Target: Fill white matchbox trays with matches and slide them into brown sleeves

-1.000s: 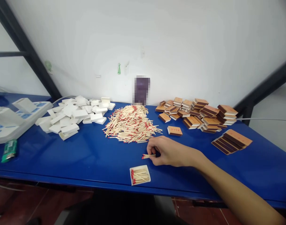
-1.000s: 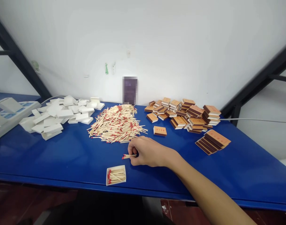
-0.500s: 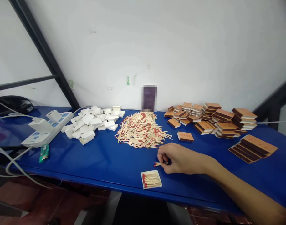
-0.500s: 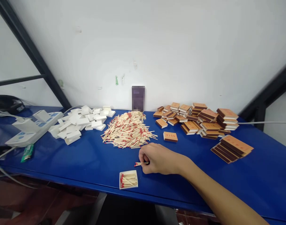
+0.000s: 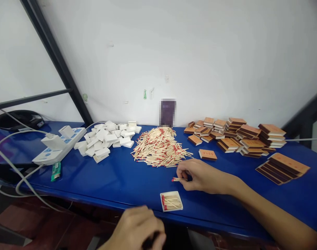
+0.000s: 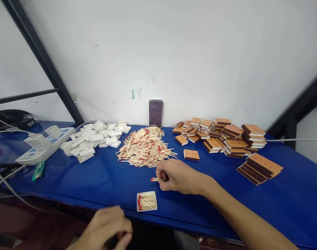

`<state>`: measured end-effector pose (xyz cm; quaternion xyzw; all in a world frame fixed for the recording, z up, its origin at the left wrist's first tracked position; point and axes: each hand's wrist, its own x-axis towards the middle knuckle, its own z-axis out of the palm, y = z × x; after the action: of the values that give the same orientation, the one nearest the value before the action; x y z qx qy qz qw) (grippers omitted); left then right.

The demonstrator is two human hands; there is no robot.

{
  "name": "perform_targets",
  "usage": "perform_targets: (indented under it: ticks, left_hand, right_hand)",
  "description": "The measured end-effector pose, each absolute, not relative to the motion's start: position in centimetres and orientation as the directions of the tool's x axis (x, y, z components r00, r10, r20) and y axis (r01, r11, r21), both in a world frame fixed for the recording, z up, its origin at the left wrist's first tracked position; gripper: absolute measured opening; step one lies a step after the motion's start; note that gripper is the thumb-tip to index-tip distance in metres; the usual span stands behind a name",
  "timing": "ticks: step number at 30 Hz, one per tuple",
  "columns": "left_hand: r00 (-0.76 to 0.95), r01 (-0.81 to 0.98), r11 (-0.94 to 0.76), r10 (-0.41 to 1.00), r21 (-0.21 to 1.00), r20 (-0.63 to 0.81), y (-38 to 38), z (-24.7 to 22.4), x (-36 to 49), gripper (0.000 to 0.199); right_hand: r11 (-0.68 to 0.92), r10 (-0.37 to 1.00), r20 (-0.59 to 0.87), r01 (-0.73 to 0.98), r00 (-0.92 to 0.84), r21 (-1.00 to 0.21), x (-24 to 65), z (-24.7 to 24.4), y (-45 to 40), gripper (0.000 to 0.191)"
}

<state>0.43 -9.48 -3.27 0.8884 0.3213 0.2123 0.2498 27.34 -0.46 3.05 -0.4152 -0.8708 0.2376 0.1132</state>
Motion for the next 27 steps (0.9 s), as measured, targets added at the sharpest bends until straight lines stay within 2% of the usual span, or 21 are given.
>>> perform_targets:
  ticks: [1,3,6,7,8,13,19,27]
  left_hand:
    - [0.606,0.493,-0.679,0.716,0.544,0.346,-8.7,-2.4,0.4,0.015]
    - [0.528,0.566,-0.665,0.747,0.487,0.405,-7.4,-0.7,0.6,0.035]
    - [0.588,0.635,-0.645,0.761,0.425,0.274,-6.2,0.6,1.4,0.074]
    - [0.607,0.639,-0.641,0.759,0.425,0.233,-6.0,0.6,1.7,0.08]
    - [0.614,0.638,-0.634,0.761,0.437,0.208,-5.8,0.5,2.0,0.08]
    - [0.605,0.577,-0.617,0.763,0.535,0.227,-5.4,-0.7,2.5,0.048]
    - [0.625,0.573,-0.632,0.749,0.522,0.22,-5.4,-0.4,2.5,0.022]
    - [0.632,0.564,-0.639,0.742,0.523,0.225,-5.2,-0.3,2.5,0.014]
  right_hand:
    - [0.552,0.768,0.021,0.645,-0.64,-0.528,27.1,3.3,-0.7,0.009]
    - [0.58,0.735,0.052,0.587,-0.676,-0.565,26.5,3.6,-1.3,0.008]
    - [0.621,0.682,0.042,0.548,-0.73,-0.561,25.3,3.7,-2.3,0.011]
    - [0.628,0.675,0.03,0.553,-0.737,-0.548,24.9,3.6,-2.6,0.012]
    - [0.63,0.676,0.02,0.563,-0.737,-0.534,24.6,3.5,-2.8,0.013]
    - [0.622,0.703,-0.001,0.616,-0.711,-0.483,24.3,3.0,-3.1,0.008]
    - [0.625,0.7,0.009,0.606,-0.714,-0.491,24.7,3.0,-3.2,0.005]
    - [0.652,0.664,0.034,0.556,-0.747,-0.515,25.0,2.6,-3.2,0.004]
